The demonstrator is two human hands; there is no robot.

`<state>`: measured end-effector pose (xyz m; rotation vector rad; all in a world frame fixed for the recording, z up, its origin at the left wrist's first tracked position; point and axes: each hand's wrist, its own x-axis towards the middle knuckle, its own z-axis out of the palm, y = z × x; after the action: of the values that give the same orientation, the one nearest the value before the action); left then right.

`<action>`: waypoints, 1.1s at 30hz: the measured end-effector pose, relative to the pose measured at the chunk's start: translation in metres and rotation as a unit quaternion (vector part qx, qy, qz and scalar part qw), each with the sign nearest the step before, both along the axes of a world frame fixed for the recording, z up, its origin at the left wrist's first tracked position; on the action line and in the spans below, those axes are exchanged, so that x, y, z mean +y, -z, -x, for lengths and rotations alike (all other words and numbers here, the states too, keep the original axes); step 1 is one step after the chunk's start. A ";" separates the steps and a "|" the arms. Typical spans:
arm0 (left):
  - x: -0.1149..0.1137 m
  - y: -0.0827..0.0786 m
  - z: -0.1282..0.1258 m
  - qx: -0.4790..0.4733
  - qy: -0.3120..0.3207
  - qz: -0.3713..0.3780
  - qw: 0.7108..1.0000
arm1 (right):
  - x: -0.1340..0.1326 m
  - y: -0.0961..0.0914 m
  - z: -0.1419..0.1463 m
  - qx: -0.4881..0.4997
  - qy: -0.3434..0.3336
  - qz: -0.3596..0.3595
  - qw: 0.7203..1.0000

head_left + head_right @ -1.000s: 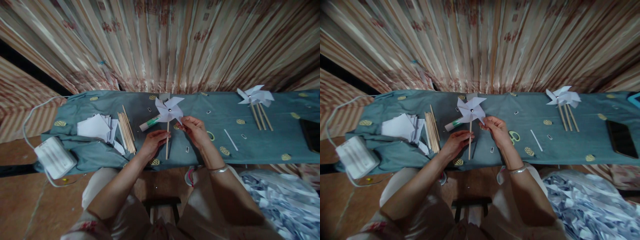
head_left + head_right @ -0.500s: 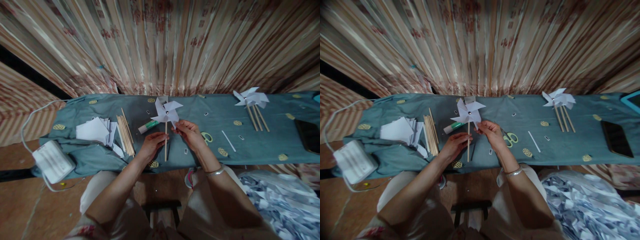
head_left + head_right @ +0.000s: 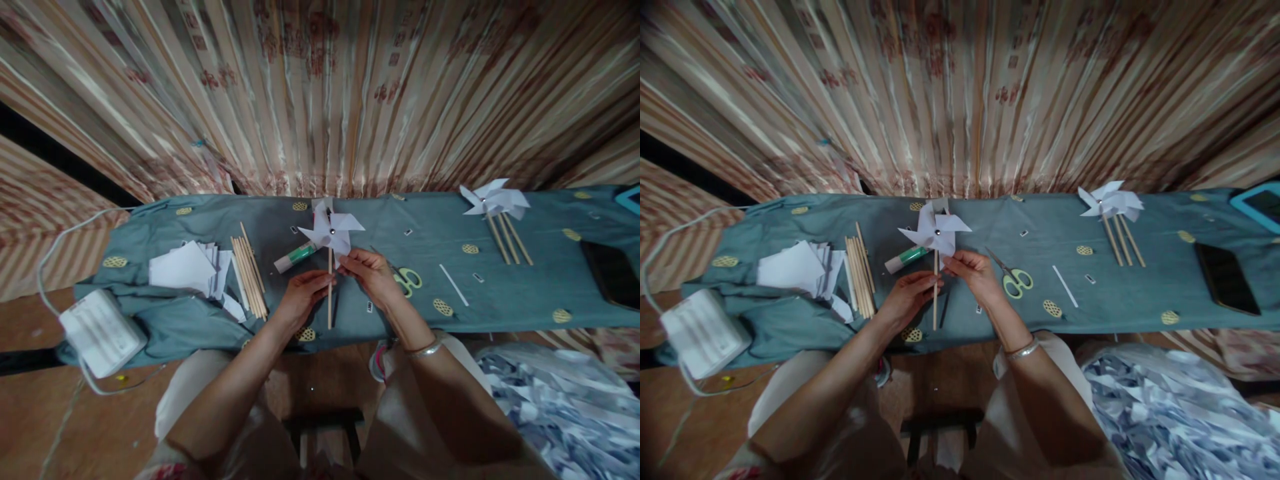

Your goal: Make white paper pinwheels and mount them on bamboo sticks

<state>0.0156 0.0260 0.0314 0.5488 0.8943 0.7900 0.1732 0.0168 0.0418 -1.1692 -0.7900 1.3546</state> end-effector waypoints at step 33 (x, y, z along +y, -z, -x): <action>0.001 -0.003 0.006 -0.002 -0.005 0.024 1.000 | -0.007 -0.001 -0.041 -0.089 0.096 -0.026 0.991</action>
<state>0.0091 0.0266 0.0343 0.5013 0.9102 0.7774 0.2142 0.0102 0.0429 -1.3038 -0.8120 1.0768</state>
